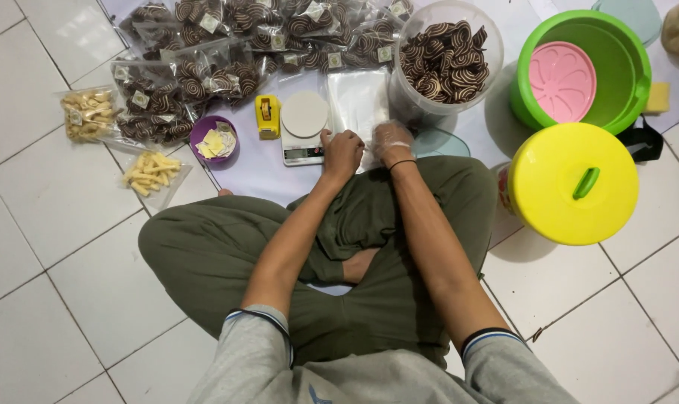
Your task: A person sitting on the floor weighs cookies on a digital scale and places them into plastic bags for packaging.
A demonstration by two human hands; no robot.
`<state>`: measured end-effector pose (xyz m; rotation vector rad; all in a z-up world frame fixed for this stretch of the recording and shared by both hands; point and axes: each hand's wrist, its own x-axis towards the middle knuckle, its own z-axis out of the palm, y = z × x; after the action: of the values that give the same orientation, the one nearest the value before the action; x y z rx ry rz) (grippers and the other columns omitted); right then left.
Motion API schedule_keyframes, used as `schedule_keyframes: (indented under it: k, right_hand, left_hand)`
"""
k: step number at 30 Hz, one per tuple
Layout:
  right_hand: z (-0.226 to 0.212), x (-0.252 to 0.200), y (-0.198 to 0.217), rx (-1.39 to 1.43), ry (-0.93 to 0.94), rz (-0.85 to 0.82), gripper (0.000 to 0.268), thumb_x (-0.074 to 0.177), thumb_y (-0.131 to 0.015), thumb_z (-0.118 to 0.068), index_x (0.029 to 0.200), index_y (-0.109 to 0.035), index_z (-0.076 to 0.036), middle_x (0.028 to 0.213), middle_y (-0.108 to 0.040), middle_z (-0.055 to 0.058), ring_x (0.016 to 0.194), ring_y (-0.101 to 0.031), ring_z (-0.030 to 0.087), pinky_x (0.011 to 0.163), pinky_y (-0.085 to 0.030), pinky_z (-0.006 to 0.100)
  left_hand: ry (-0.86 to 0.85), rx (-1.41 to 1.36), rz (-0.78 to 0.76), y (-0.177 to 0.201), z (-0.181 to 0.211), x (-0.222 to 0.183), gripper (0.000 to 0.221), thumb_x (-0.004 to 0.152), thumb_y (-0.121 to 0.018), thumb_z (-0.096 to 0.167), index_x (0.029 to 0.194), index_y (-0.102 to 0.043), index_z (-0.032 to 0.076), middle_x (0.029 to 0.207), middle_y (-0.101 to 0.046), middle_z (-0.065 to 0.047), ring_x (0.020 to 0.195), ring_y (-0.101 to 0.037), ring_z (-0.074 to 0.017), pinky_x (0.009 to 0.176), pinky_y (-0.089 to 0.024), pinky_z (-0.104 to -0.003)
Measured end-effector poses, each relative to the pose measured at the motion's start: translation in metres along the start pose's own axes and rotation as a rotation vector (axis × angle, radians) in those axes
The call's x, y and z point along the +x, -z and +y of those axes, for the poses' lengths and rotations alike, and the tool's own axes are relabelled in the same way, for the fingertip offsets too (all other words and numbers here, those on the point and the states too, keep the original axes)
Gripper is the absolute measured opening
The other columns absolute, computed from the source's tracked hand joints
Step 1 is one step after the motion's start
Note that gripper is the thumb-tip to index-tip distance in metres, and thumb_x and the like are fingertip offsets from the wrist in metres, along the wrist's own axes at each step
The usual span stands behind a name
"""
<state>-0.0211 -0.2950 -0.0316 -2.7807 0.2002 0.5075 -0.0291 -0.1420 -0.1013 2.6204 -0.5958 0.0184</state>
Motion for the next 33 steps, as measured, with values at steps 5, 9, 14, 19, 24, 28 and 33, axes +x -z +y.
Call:
schedule_keyframes:
  k: [5, 9, 14, 19, 24, 28, 33]
  right_hand:
    - [-0.009, -0.014, 0.017, 0.031, -0.007, -0.015, 0.013, 0.088, -0.068, 0.001, 0.095, -0.077, 0.005, 0.092, -0.077, 0.023, 0.097, -0.075, 0.042, 0.083, -0.06, 0.054]
    - [-0.018, -0.026, 0.033, 0.003, -0.077, 0.004, 0.01, 0.087, -0.071, -0.002, 0.093, -0.078, 0.002, 0.09, -0.077, 0.022, 0.096, -0.075, 0.04, 0.081, -0.061, 0.053]
    - [-0.008, -0.013, 0.013, 0.041, -0.07, -0.009, 0.013, 0.088, -0.067, -0.002, 0.095, -0.077, 0.003, 0.095, -0.076, 0.024, 0.099, -0.074, 0.041, 0.083, -0.06, 0.054]
    - [-0.011, -0.01, 0.017, 0.02, -0.057, -0.021, 0.012, 0.09, -0.065, -0.001, 0.095, -0.075, 0.004, 0.097, -0.076, 0.024, 0.102, -0.074, 0.041, 0.085, -0.06, 0.054]
    - [-0.001, 0.001, 0.003, 0.017, -0.008, -0.032, 0.013, 0.091, -0.067, -0.004, 0.095, -0.077, 0.003, 0.095, -0.076, 0.024, 0.1, -0.074, 0.042, 0.084, -0.06, 0.054]
    - [-0.007, -0.012, 0.014, 0.004, 0.023, -0.076, 0.018, 0.094, -0.061, -0.002, 0.099, -0.076, 0.008, 0.1, -0.076, 0.027, 0.103, -0.073, 0.043, 0.087, -0.059, 0.057]
    - [0.002, 0.0, -0.004, -0.15, 0.037, -0.139, 0.022, 0.096, -0.059, -0.009, 0.1, -0.078, 0.001, 0.096, -0.078, 0.021, 0.098, -0.076, 0.037, 0.081, -0.061, 0.052]
  left_hand:
    - [-0.074, -0.023, 0.031, 0.0, 0.003, 0.006, 0.004, 0.091, -0.07, 0.017, 0.095, -0.07, 0.016, 0.093, -0.069, -0.002, 0.089, -0.071, -0.0198, 0.108, -0.029, -0.052]
    - [-0.187, 0.016, -0.002, 0.012, 0.0, 0.005, 0.008, 0.092, -0.069, 0.016, 0.1, -0.07, 0.017, 0.096, -0.068, -0.001, 0.09, -0.071, -0.02, 0.107, -0.032, -0.048]
    - [-0.242, 0.137, -0.066, -0.02, -0.015, 0.016, 0.006, 0.087, -0.07, 0.018, 0.084, -0.075, 0.018, 0.092, -0.067, -0.002, 0.086, -0.069, -0.0238, 0.095, -0.038, -0.048]
    - [-0.221, 0.187, -0.097, -0.02, -0.018, 0.032, 0.009, 0.084, -0.07, 0.02, 0.08, -0.078, 0.02, 0.082, -0.067, -0.004, 0.075, -0.07, -0.027, 0.078, -0.044, -0.045]
    - [-0.067, 0.038, -0.148, -0.024, -0.019, 0.034, 0.005, 0.081, -0.073, 0.018, 0.081, -0.077, 0.02, 0.084, -0.072, -0.003, 0.084, -0.073, -0.028, 0.089, -0.044, -0.046]
    - [-0.01, -0.076, -0.161, 0.01, -0.002, 0.02, 0.012, 0.083, -0.071, 0.011, 0.083, -0.078, 0.021, 0.088, -0.074, -0.001, 0.091, -0.074, -0.0255, 0.102, -0.038, -0.047]
    - [-0.046, -0.354, -0.061, 0.054, 0.016, 0.008, 0.006, 0.086, -0.079, 0.019, 0.087, -0.072, 0.019, 0.119, -0.064, -0.005, 0.116, -0.066, -0.033, 0.106, -0.041, -0.049]
